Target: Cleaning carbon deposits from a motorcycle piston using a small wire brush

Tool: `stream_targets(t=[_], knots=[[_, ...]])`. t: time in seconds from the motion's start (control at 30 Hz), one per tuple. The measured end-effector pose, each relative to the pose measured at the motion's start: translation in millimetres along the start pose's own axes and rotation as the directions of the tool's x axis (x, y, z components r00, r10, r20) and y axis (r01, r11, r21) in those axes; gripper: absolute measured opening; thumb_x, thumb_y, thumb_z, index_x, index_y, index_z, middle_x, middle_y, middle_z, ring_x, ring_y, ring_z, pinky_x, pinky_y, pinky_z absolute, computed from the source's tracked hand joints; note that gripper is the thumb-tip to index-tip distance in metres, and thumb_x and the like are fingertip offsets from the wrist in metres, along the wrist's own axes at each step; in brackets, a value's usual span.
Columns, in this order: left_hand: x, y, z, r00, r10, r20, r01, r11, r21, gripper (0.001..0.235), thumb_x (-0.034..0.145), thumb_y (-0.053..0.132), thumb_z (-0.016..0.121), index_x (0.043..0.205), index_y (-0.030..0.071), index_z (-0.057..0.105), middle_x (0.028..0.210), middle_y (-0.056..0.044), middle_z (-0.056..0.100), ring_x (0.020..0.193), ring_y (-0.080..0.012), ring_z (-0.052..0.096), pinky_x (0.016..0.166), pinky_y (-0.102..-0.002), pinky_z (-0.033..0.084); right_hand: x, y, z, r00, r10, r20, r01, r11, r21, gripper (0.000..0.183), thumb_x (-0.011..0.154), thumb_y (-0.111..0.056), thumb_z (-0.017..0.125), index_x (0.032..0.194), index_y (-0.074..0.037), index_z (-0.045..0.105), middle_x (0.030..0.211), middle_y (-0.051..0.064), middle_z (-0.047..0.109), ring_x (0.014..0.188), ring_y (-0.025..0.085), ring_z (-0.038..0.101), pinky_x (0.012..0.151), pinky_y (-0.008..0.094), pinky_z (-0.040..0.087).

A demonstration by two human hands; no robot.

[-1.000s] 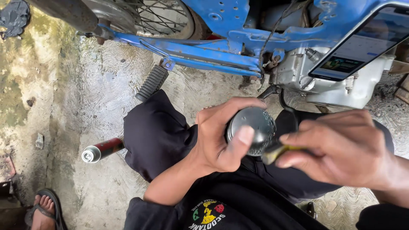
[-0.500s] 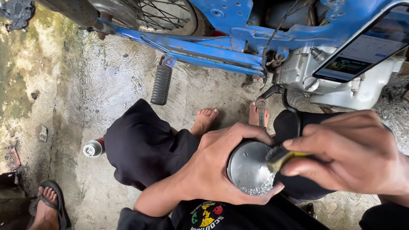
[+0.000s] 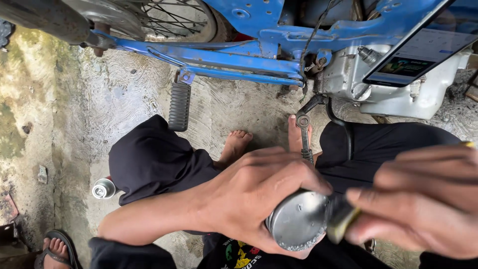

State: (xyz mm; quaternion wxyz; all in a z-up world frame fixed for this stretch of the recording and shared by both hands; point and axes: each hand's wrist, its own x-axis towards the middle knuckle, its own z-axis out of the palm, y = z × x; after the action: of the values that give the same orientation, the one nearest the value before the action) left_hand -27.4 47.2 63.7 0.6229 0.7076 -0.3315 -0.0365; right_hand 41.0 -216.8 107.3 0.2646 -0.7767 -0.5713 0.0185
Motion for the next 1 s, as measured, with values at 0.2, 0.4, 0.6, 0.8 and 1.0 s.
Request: stream_targets(t=[0.2, 0.4, 0.6, 0.8, 1.0], knots=[[-2.9, -9.4, 2.5, 0.993, 0.023, -0.12, -0.028, 0.999, -0.042, 0.05, 0.084, 0.027, 0.084, 0.117, 0.001, 0.057, 0.112, -0.014, 0.068, 0.102, -0.0254, 0.075, 0.098, -0.035, 0.061, 11.6, 4.1, 1.9, 0.998, -0.056, -0.003, 0.056, 0.998, -0.002, 0.053, 0.08, -0.053, 0.084, 0.105, -0.009, 0.07, 0.066, 0.002, 0.057, 0.046, 0.019, 0.05, 0.048, 0.034, 0.05], [-9.8, -17.8, 4.5, 0.986, -0.011, -0.168, -0.002, 0.997, -0.074, 0.055, 0.08, 0.029, 0.089, 0.119, 0.001, 0.061, 0.113, -0.014, 0.068, 0.102, -0.0239, 0.074, 0.099, -0.033, 0.06, 19.7, 2.4, 15.1, 0.999, -0.053, -0.013, 0.053, 0.998, 0.04, 0.044, 0.081, -0.048, 0.082, 0.09, -0.006, 0.071, 0.063, 0.005, 0.055, 0.044, 0.021, 0.049, 0.042, 0.033, 0.044], [-14.3, -22.2, 8.4, 0.986, -0.012, -0.168, -0.009, 0.993, -0.121, 0.062, 0.08, 0.033, 0.089, 0.125, 0.001, 0.059, 0.116, -0.013, 0.07, 0.103, -0.0245, 0.075, 0.1, -0.035, 0.061, 16.6, 5.2, 17.7, 0.999, -0.041, 0.011, 0.041, 0.999, 0.024, 0.045, 0.082, -0.048, 0.08, 0.095, -0.006, 0.07, 0.064, 0.004, 0.056, 0.045, 0.022, 0.05, 0.042, 0.035, 0.045], [-15.8, -24.9, 12.7, 0.982, -0.045, -0.184, 0.016, 0.988, -0.155, 0.059, 0.083, 0.029, 0.085, 0.126, 0.001, 0.056, 0.118, -0.011, 0.07, 0.101, -0.0252, 0.074, 0.097, -0.034, 0.06, 6.7, 7.7, 24.6, 1.0, -0.006, -0.02, 0.006, 1.0, -0.011, 0.045, 0.079, -0.05, 0.08, 0.095, -0.009, 0.073, 0.067, 0.004, 0.062, 0.047, 0.02, 0.055, 0.049, 0.033, 0.05], [-18.1, -30.1, 18.5, 0.975, -0.074, -0.209, 0.042, 0.988, -0.149, 0.053, 0.081, 0.026, 0.086, 0.12, 0.002, 0.059, 0.113, -0.01, 0.069, 0.097, -0.0239, 0.073, 0.095, -0.033, 0.06, 12.0, 10.6, 30.0, 0.998, -0.044, -0.052, 0.045, 0.999, 0.028, 0.042, 0.08, -0.049, 0.077, 0.091, -0.008, 0.074, 0.067, 0.006, 0.062, 0.046, 0.02, 0.054, 0.047, 0.033, 0.048]])
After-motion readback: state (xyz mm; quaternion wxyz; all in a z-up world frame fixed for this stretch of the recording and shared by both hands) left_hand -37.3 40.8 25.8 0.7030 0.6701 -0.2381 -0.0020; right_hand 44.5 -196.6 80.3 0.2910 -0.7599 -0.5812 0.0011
